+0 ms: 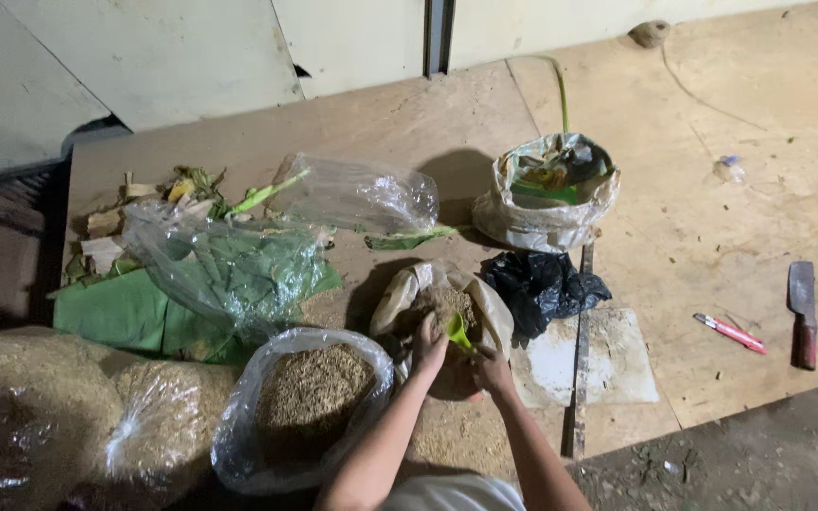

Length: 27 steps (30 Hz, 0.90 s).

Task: The person uses a green plastic scoop to transfer grains from a large clear plastic bag into a smaller white sack on a wooden table. The camera shakes significantly throughout the process, obscuring the view of the hands and the grains.

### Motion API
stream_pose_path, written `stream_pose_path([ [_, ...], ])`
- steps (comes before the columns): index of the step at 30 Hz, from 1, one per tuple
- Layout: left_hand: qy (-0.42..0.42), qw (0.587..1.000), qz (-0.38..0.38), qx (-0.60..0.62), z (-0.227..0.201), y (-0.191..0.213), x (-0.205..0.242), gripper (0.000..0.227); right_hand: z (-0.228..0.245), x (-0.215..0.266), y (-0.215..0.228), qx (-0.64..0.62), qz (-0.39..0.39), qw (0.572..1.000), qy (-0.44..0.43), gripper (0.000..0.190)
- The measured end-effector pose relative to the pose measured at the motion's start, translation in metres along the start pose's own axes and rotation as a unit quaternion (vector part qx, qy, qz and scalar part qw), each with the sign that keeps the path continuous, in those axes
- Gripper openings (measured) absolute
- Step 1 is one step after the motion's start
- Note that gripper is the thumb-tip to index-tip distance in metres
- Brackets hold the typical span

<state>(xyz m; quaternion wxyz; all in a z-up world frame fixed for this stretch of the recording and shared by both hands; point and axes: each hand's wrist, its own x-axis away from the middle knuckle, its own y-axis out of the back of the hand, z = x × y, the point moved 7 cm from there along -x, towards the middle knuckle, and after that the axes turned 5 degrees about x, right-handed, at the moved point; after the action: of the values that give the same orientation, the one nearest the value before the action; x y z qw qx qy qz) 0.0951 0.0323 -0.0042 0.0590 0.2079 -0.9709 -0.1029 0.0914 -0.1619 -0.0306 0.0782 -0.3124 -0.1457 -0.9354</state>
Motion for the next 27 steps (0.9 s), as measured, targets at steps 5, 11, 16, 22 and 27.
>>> stream_pose_path([
  [5,0.013,1.000,0.009,0.013,0.001,-0.006,-0.002,0.066,0.003,-0.006,0.007,-0.014,-0.001,1.000,0.006,0.036],
  [11,-0.022,1.000,-0.014,-0.011,-0.003,-0.002,0.001,0.060,0.004,-0.001,0.013,-0.127,0.020,0.991,0.039,0.035],
  [16,-0.062,0.994,-0.072,-0.045,-0.010,0.008,0.003,0.029,0.004,0.006,0.017,-0.138,0.001,0.990,0.028,0.034],
  [22,-0.117,0.983,-0.086,0.116,-0.041,0.023,-0.004,0.011,0.027,0.015,0.023,-0.135,-0.009,0.989,0.061,0.033],
  [27,-0.074,0.986,-0.084,0.119,-0.091,0.056,0.011,0.013,0.057,0.037,0.027,-0.135,0.004,0.988,0.075,0.031],
])
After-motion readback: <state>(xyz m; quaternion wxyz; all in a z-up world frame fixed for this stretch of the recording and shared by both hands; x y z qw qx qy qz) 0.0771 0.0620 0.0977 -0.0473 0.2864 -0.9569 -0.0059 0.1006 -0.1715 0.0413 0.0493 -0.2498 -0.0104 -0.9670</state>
